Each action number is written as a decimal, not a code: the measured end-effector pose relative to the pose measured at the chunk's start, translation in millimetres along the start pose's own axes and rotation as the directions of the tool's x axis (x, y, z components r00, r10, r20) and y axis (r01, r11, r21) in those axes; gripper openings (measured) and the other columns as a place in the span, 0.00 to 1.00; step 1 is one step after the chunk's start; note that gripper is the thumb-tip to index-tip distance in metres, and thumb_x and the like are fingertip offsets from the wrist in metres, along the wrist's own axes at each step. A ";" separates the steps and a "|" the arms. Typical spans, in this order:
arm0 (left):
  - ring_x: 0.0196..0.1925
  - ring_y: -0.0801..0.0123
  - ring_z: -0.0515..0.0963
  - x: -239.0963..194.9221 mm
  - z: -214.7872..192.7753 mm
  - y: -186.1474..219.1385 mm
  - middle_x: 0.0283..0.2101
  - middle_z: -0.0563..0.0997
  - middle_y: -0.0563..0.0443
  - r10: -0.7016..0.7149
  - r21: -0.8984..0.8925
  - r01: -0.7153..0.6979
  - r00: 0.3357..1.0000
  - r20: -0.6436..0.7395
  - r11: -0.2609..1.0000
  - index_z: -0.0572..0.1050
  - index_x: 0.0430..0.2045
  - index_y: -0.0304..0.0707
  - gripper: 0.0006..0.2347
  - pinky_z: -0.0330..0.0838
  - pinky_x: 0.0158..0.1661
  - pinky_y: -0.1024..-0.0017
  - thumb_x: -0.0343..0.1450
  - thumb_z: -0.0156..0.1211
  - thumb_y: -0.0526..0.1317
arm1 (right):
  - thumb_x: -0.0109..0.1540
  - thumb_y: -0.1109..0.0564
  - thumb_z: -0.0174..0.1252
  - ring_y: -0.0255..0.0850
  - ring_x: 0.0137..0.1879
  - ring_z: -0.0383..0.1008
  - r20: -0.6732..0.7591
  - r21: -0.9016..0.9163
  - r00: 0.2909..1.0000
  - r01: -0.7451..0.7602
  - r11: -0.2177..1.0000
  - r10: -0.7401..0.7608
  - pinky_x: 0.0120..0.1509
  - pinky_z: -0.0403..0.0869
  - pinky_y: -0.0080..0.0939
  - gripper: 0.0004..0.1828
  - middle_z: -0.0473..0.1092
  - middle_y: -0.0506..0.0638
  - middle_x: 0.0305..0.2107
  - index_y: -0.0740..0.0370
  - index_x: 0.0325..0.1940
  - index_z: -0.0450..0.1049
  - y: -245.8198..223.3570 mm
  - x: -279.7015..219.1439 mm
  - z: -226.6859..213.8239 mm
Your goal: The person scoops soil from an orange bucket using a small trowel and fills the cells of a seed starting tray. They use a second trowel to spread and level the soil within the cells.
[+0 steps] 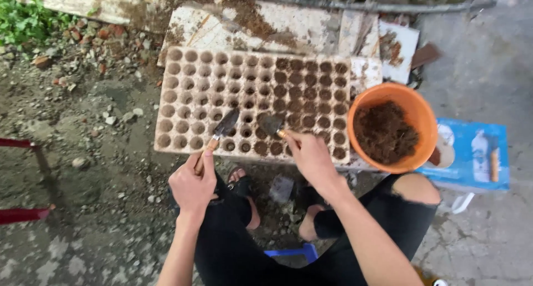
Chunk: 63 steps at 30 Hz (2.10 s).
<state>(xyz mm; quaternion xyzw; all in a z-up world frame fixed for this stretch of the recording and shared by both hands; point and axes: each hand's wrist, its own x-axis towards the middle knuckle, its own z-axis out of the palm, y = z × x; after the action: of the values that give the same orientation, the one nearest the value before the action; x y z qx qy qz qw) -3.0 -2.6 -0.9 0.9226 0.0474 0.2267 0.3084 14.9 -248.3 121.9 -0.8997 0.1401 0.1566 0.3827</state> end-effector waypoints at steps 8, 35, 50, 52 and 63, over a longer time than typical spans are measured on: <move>0.14 0.65 0.75 -2.3 4.6 -7.4 0.08 0.68 0.56 -0.023 -0.038 0.022 1.000 -0.016 0.999 0.83 0.24 0.43 0.09 0.69 0.23 0.75 0.75 0.63 0.42 | 0.70 0.49 0.50 0.53 0.57 0.78 -0.005 0.085 1.000 -0.020 0.996 0.021 0.63 0.74 0.52 0.19 0.80 0.52 0.48 0.45 0.63 0.78 17.9 6.4 6.4; 0.11 0.66 0.71 2.1 0.6 -3.3 0.06 0.66 0.55 -0.041 -0.079 0.040 0.999 -0.015 0.996 0.84 0.27 0.36 0.10 0.63 0.20 0.77 0.76 0.63 0.40 | 0.71 0.54 0.49 0.34 0.20 0.61 -0.076 0.178 0.994 0.088 0.980 -0.075 0.28 0.62 0.34 0.19 0.72 0.50 0.14 0.58 0.63 0.77 61.8 2.6 17.1; 0.16 0.68 0.50 -1.6 1.8 3.0 0.13 0.53 0.57 0.063 0.037 -0.064 0.998 0.032 0.997 0.71 0.17 0.42 0.19 0.50 0.22 0.69 0.82 0.57 0.44 | 0.74 0.53 0.55 0.27 0.28 0.59 -0.656 0.644 0.649 0.214 0.735 0.386 0.31 0.57 0.27 0.11 0.62 0.44 0.22 0.64 0.48 0.76 202.9 -25.9 -112.9; 0.16 0.74 0.46 -1.0 -1.6 0.6 0.13 0.49 0.59 0.062 0.028 -0.064 0.997 0.049 0.998 0.68 0.14 0.40 0.22 0.44 0.22 0.72 0.82 0.57 0.44 | 0.75 0.51 0.54 0.29 0.26 0.54 -0.660 0.619 0.654 0.195 0.761 0.369 0.31 0.56 0.31 0.15 0.60 0.43 0.21 0.66 0.51 0.78 205.0 -17.8 -117.8; 0.15 0.71 0.49 -0.3 3.1 -3.5 0.13 0.51 0.58 0.085 0.182 -0.097 0.994 0.076 0.978 0.67 0.14 0.42 0.22 0.49 0.22 0.70 0.83 0.59 0.44 | 0.72 0.59 0.52 0.32 0.14 0.56 -0.480 -0.072 0.873 0.054 0.996 -0.082 0.17 0.62 0.33 0.13 0.81 0.53 0.43 0.63 0.59 0.76 203.7 73.0 -125.7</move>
<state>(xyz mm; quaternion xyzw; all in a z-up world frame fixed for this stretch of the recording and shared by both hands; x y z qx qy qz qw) -1.8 -1.6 -5.3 0.9556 0.0155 0.2040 0.2120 27.6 -486.1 44.9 -0.9251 0.1947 -0.0823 0.3155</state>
